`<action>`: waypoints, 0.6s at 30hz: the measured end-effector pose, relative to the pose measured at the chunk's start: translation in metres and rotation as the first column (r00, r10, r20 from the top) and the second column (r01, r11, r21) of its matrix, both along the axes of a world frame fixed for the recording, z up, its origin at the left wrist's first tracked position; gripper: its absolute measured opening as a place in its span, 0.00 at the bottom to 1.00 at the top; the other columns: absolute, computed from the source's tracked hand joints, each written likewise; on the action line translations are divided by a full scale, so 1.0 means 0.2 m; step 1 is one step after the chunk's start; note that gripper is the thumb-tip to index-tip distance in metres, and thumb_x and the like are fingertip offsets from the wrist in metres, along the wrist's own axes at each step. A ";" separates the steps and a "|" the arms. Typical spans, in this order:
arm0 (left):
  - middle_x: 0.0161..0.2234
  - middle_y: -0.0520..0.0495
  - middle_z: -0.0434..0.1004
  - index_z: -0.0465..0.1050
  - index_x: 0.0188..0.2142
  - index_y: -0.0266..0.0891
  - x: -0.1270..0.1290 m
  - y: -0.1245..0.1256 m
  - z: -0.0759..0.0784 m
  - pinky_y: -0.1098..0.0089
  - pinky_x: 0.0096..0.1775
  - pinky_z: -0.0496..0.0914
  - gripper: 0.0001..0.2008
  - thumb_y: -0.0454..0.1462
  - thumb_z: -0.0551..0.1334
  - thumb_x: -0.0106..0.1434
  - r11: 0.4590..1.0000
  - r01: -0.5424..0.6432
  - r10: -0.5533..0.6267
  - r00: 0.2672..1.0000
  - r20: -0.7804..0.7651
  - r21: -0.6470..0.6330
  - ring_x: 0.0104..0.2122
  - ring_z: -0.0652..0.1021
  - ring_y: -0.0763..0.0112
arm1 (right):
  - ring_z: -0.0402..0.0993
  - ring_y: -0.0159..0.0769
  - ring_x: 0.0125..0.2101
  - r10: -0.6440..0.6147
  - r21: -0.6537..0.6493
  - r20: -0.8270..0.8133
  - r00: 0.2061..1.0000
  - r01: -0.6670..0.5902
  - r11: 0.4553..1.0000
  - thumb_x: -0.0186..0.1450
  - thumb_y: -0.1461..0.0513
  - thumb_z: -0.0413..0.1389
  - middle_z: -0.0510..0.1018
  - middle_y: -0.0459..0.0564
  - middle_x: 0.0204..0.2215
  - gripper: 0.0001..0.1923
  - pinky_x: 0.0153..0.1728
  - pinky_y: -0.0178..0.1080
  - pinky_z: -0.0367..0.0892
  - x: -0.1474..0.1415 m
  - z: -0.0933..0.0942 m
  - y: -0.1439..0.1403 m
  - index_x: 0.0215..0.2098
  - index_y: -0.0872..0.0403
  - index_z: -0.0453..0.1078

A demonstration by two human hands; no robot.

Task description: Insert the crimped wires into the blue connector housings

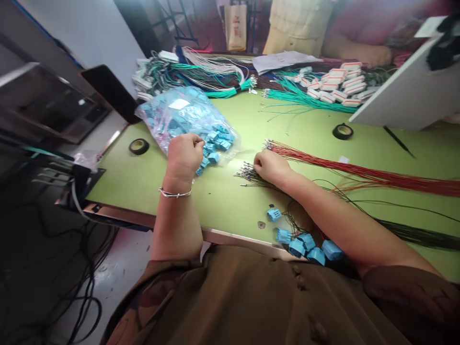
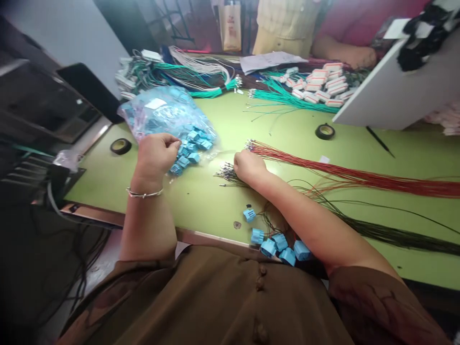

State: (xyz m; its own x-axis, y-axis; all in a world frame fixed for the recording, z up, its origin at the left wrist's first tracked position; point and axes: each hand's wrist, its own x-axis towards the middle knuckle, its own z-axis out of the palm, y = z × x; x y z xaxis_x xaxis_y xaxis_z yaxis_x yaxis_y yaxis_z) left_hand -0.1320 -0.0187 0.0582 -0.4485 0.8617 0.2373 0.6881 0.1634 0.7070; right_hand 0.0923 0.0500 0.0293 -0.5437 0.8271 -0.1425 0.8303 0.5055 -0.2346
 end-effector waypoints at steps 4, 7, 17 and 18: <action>0.34 0.42 0.82 0.81 0.34 0.37 -0.03 0.00 0.00 0.64 0.42 0.69 0.10 0.37 0.61 0.61 0.984 -0.017 -0.019 0.979 -0.201 -0.176 0.37 0.78 0.61 | 0.76 0.43 0.36 -0.009 0.001 0.025 1.000 0.009 1.000 0.62 0.66 0.49 0.81 0.57 0.37 0.12 0.31 0.38 0.60 -0.03 -0.04 0.01 0.33 0.55 0.76; 0.37 0.39 0.82 0.82 0.37 0.38 0.06 0.03 -0.05 0.61 0.43 0.69 0.11 0.41 0.65 0.59 0.956 -0.044 -0.061 0.937 -0.343 -0.290 0.40 0.79 0.56 | 0.74 0.41 0.37 -0.044 0.006 -0.093 0.995 0.045 0.999 0.63 0.66 0.50 0.81 0.57 0.38 0.10 0.34 0.38 0.61 0.00 -0.04 0.04 0.33 0.56 0.74; 0.39 0.35 0.80 0.79 0.43 0.37 0.08 0.05 -0.09 0.53 0.47 0.69 0.12 0.37 0.64 0.59 0.950 -0.003 -0.115 0.926 -0.359 -0.312 0.46 0.78 0.44 | 0.58 0.24 0.19 -0.321 -0.390 -0.685 0.654 0.044 0.920 0.56 0.67 0.54 0.70 0.42 0.18 0.04 0.25 0.33 0.57 0.23 0.09 -0.02 0.25 0.57 0.70; 0.37 0.37 0.80 0.78 0.44 0.37 0.08 0.04 -0.08 0.54 0.46 0.70 0.14 0.38 0.65 0.58 0.968 0.017 -0.090 0.956 -0.281 -0.250 0.44 0.79 0.47 | 0.59 0.24 0.20 -0.329 -0.380 -0.698 0.636 0.061 0.923 0.56 0.66 0.55 0.69 0.42 0.18 0.04 0.26 0.33 0.58 0.25 0.08 -0.02 0.24 0.58 0.71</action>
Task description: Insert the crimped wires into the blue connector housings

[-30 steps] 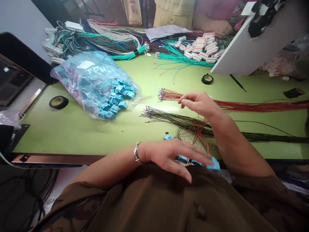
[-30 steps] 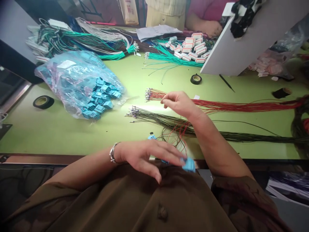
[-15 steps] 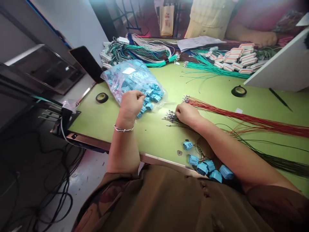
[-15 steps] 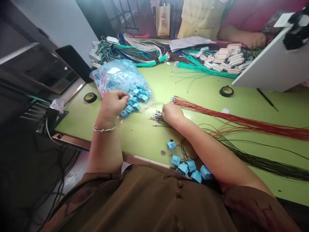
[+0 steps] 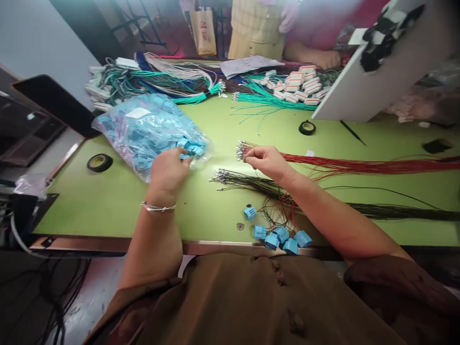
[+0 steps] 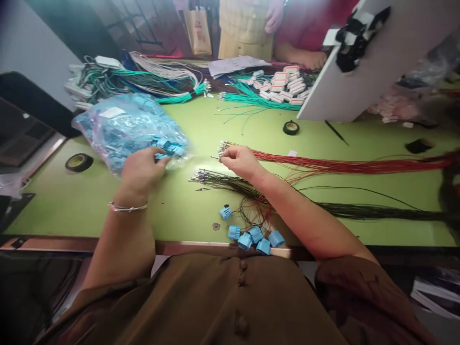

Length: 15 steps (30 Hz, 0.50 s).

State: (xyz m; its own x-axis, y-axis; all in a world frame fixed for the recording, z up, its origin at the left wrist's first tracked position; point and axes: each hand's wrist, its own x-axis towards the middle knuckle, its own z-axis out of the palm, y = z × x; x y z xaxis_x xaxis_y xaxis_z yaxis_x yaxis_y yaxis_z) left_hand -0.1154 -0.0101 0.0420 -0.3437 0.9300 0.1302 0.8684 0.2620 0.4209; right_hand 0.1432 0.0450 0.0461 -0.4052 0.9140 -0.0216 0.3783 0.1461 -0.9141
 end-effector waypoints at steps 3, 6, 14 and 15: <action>0.33 0.45 0.77 0.73 0.52 0.40 0.07 -0.02 0.01 0.63 0.37 0.74 0.21 0.41 0.66 0.59 0.984 0.030 -0.107 0.890 0.444 0.176 0.34 0.80 0.60 | 0.60 0.26 0.22 -0.067 0.066 -0.017 0.998 0.068 0.996 0.55 0.63 0.56 0.68 0.43 0.18 0.07 0.28 0.34 0.58 0.08 -0.02 -0.02 0.22 0.58 0.72; 0.33 0.48 0.77 0.74 0.51 0.40 0.23 -0.04 -0.02 0.68 0.32 0.75 0.24 0.42 0.70 0.55 0.966 0.086 -0.254 0.513 0.820 0.245 0.29 0.80 0.69 | 0.60 0.26 0.22 -0.077 0.126 -0.055 0.996 0.083 0.989 0.55 0.62 0.55 0.67 0.42 0.18 0.07 0.27 0.34 0.58 0.13 -0.05 -0.04 0.21 0.57 0.71; 0.34 0.47 0.82 0.81 0.39 0.36 0.51 -0.03 -0.16 0.68 0.50 0.73 0.15 0.37 0.74 0.52 0.985 0.118 -0.103 -0.176 0.979 0.124 0.37 0.80 0.73 | 0.57 0.26 0.21 -0.033 0.278 -0.033 0.999 0.041 0.960 0.56 0.62 0.53 0.67 0.42 0.17 0.08 0.25 0.33 0.54 0.10 -0.11 -0.10 0.22 0.57 0.72; 0.33 0.47 0.81 0.81 0.38 0.36 0.51 -0.03 -0.17 0.68 0.49 0.74 0.13 0.37 0.73 0.52 0.986 0.116 -0.099 -0.187 0.977 0.122 0.36 0.80 0.73 | 0.57 0.26 0.21 -0.019 0.288 -0.024 1.000 0.025 0.957 0.57 0.63 0.53 0.67 0.42 0.17 0.09 0.25 0.33 0.54 0.10 -0.11 -0.11 0.22 0.57 0.71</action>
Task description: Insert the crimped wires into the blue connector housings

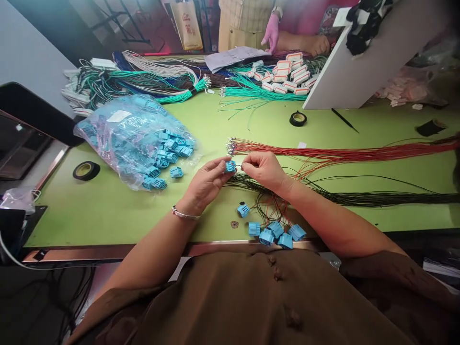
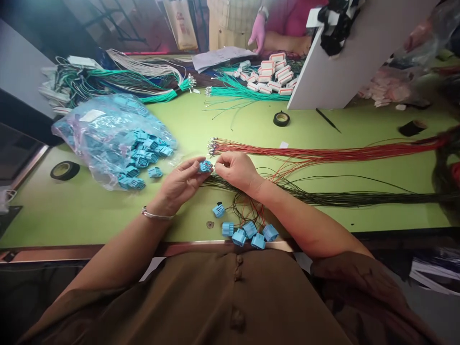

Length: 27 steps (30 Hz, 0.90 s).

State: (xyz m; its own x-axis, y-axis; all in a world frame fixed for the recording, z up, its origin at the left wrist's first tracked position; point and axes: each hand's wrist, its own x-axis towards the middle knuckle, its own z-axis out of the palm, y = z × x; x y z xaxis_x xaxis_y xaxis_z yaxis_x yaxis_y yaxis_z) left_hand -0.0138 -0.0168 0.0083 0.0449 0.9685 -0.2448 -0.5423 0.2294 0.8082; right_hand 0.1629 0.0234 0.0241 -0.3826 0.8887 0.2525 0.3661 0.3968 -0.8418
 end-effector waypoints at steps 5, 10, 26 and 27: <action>0.38 0.46 0.82 0.80 0.42 0.38 -0.02 -0.01 0.01 0.69 0.51 0.73 0.15 0.31 0.71 0.53 1.000 0.023 -0.024 0.999 0.022 0.014 0.39 0.81 0.73 | 0.58 0.26 0.21 -0.006 0.115 0.078 0.997 -0.003 0.993 0.59 0.63 0.53 0.69 0.42 0.18 0.09 0.26 0.33 0.54 -0.01 0.00 -0.02 0.23 0.56 0.71; 0.39 0.46 0.82 0.81 0.40 0.36 -0.03 -0.01 0.01 0.72 0.50 0.72 0.14 0.33 0.72 0.53 0.996 0.078 -0.078 0.997 0.009 0.044 0.40 0.80 0.73 | 0.63 0.31 0.25 -0.114 0.431 0.245 0.963 -0.003 0.902 0.62 0.63 0.52 0.73 0.46 0.23 0.09 0.30 0.35 0.56 0.00 0.00 -0.05 0.26 0.55 0.72; 0.38 0.50 0.82 0.81 0.39 0.42 -0.03 -0.01 -0.01 0.70 0.49 0.71 0.19 0.33 0.76 0.45 0.995 0.009 -0.003 0.998 -0.064 0.096 0.39 0.80 0.73 | 0.69 0.35 0.32 -0.104 0.502 0.301 0.948 -0.065 0.862 0.68 0.62 0.50 0.78 0.51 0.30 0.11 0.35 0.36 0.61 0.01 -0.03 -0.07 0.33 0.54 0.73; 0.38 0.49 0.82 0.80 0.39 0.42 -0.03 -0.01 -0.01 0.69 0.49 0.71 0.19 0.33 0.76 0.46 0.996 0.010 -0.005 0.999 -0.054 0.093 0.40 0.80 0.73 | 0.69 0.33 0.30 -0.082 0.480 0.258 0.963 -0.055 0.875 0.68 0.62 0.50 0.78 0.50 0.29 0.10 0.35 0.36 0.62 0.02 -0.04 -0.07 0.33 0.54 0.72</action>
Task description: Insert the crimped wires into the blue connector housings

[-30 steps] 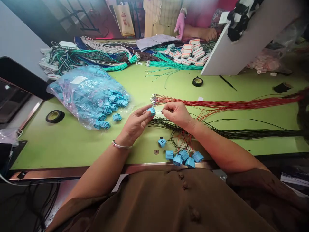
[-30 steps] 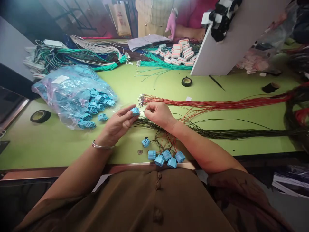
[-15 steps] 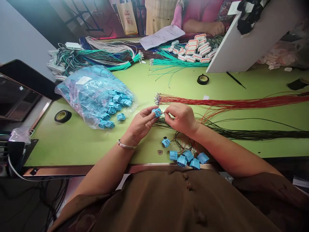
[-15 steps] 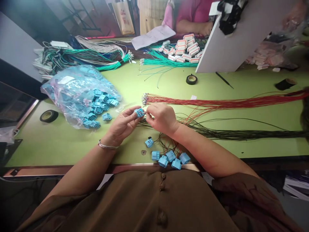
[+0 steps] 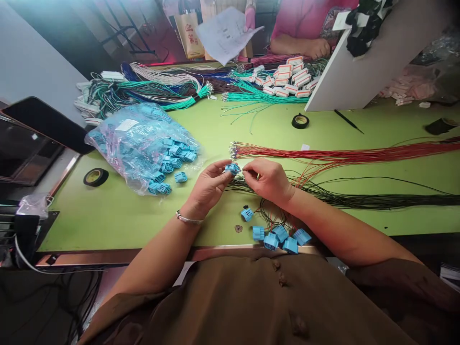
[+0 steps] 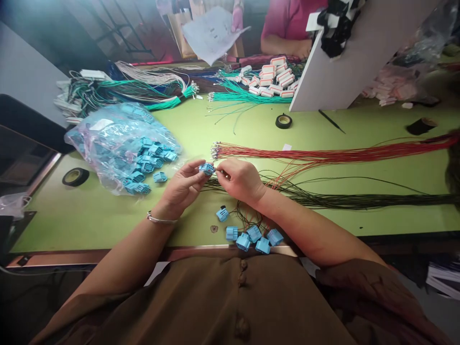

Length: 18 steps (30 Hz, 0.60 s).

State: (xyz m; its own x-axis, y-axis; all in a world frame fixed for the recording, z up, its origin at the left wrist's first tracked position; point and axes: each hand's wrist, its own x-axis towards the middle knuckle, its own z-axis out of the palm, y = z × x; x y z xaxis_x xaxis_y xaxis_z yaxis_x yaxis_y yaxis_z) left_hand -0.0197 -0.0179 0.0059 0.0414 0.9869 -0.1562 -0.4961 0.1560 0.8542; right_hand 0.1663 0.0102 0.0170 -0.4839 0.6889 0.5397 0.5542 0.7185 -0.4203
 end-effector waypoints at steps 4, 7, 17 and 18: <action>0.38 0.49 0.83 0.80 0.40 0.42 -0.01 0.00 0.00 0.69 0.50 0.71 0.19 0.33 0.75 0.47 1.000 0.012 -0.012 1.000 0.015 -0.011 0.40 0.80 0.73 | 0.68 0.31 0.28 0.009 -0.056 -0.078 0.997 -0.013 0.998 0.66 0.64 0.52 0.77 0.48 0.27 0.07 0.33 0.35 0.62 0.01 0.00 0.01 0.31 0.54 0.71; 0.37 0.50 0.83 0.80 0.40 0.42 0.00 0.00 0.01 0.71 0.49 0.71 0.19 0.33 0.75 0.47 1.000 0.018 -0.018 1.000 0.016 -0.006 0.39 0.80 0.74 | 0.68 0.32 0.28 -0.004 -0.077 -0.066 0.998 -0.001 0.997 0.65 0.64 0.51 0.77 0.48 0.28 0.07 0.34 0.35 0.62 0.01 0.00 0.00 0.31 0.53 0.70; 0.38 0.48 0.83 0.82 0.37 0.42 0.03 -0.02 0.00 0.70 0.46 0.73 0.18 0.35 0.77 0.45 0.996 -0.047 0.058 0.985 -0.163 0.071 0.36 0.80 0.73 | 0.66 0.34 0.27 -0.087 -0.005 0.110 0.990 0.088 0.996 0.63 0.65 0.49 0.74 0.49 0.25 0.07 0.31 0.37 0.58 -0.02 0.01 -0.01 0.30 0.54 0.68; 0.38 0.48 0.83 0.82 0.37 0.42 0.04 -0.02 0.00 0.69 0.46 0.73 0.18 0.35 0.77 0.45 0.996 -0.050 0.062 0.983 -0.174 0.074 0.36 0.80 0.72 | 0.66 0.34 0.27 -0.092 -0.007 0.117 0.989 0.093 0.996 0.63 0.65 0.49 0.74 0.49 0.25 0.07 0.31 0.37 0.58 -0.02 0.01 -0.01 0.30 0.53 0.68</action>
State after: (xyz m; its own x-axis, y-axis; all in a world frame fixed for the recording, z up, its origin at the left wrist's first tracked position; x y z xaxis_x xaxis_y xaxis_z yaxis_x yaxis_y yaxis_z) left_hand -0.0126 -0.0215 0.0053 -0.0362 0.9955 -0.0880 -0.3431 0.0703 0.9367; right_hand 0.1616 0.0079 0.0182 -0.4767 0.7400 0.4745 0.6636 0.6569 -0.3578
